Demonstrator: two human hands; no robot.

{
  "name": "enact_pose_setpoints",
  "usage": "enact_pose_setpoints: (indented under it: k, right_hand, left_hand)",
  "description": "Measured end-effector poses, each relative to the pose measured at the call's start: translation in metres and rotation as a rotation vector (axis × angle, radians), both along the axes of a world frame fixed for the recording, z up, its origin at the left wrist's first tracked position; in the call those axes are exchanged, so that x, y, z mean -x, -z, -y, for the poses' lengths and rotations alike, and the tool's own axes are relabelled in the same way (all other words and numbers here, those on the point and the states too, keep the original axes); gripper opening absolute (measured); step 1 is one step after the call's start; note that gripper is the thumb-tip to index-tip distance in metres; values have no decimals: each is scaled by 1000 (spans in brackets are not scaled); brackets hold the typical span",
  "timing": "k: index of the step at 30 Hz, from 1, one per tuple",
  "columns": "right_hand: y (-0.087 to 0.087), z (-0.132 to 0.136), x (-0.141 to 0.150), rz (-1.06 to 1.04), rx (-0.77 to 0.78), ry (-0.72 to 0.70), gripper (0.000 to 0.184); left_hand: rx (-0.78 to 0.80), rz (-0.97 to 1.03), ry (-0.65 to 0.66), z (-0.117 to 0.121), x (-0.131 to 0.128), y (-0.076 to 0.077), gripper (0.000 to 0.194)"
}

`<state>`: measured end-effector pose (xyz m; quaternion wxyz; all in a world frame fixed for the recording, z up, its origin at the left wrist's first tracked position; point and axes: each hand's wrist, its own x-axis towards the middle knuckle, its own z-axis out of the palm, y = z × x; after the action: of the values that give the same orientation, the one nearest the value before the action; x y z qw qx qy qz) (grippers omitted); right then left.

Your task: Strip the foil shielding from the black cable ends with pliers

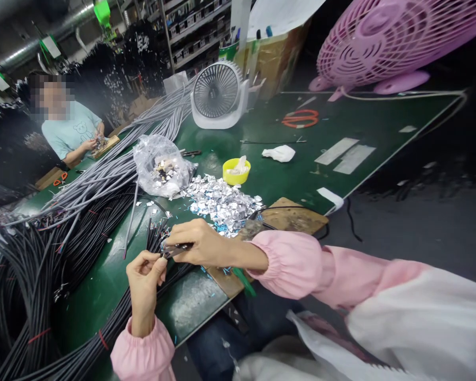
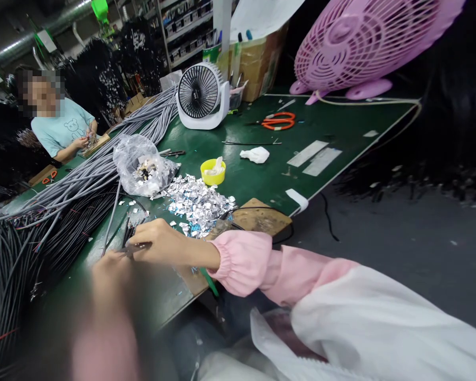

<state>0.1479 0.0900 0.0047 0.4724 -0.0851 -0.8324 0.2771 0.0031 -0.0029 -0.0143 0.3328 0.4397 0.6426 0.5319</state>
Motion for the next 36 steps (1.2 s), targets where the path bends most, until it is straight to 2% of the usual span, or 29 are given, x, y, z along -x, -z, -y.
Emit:
enact_pose_setpoints:
  k: [2, 5, 7, 9, 12, 15, 19, 21, 23, 26, 28, 31, 36]
  right_hand:
    - [-4, -3, -2, 7, 58, 24, 15]
    - [-12, -11, -6, -26, 244, 150, 14]
    - [-16, -16, -8, -68, 371, 223, 16]
    - [-18, -18, -9, -105, 435, 244, 20]
    - [-18, -19, -8, -109, 423, 223, 32]
    - [-17, -16, -7, -86, 409, 204, 40]
    - [-16, -15, -7, -32, 390, 157, 40]
    - [-15, -16, -6, 16, 359, 124, 38]
    - [-14, -16, -6, 76, 326, 120, 33]
    - [-12, -13, -4, 220, 305, 145, 22]
    - [-12, -9, -4, 328, 314, 192, 18]
    - [-13, -3, -4, 429, 311, 257, 34]
    - [-9, 1, 0, 459, 280, 208, 29]
  left_hand:
    - [-31, 32, -41, -1, 2, 0, 25]
    - [-93, 46, -104, -2, 4, 0, 26]
    - [-49, -55, -34, -4, 4, 2, 25]
    - [45, -232, 52, -7, 2, 3, 24]
    - [123, -505, 71, -12, -4, 7, 14]
    - [149, -731, 91, -18, -15, 10, 14]
    - [157, -881, 214, -29, -28, 13, 16]
    - [78, -796, 174, -32, -26, 12, 14]
    - [0, -606, 12, -33, -16, 8, 10]
    - [-33, -301, -217, -27, -1, -2, 16]
    - [-45, -202, -253, -21, 3, -8, 17]
    - [-44, -159, -258, -16, -2, -14, 16]
    - [-66, -104, -288, -14, -10, -15, 12]
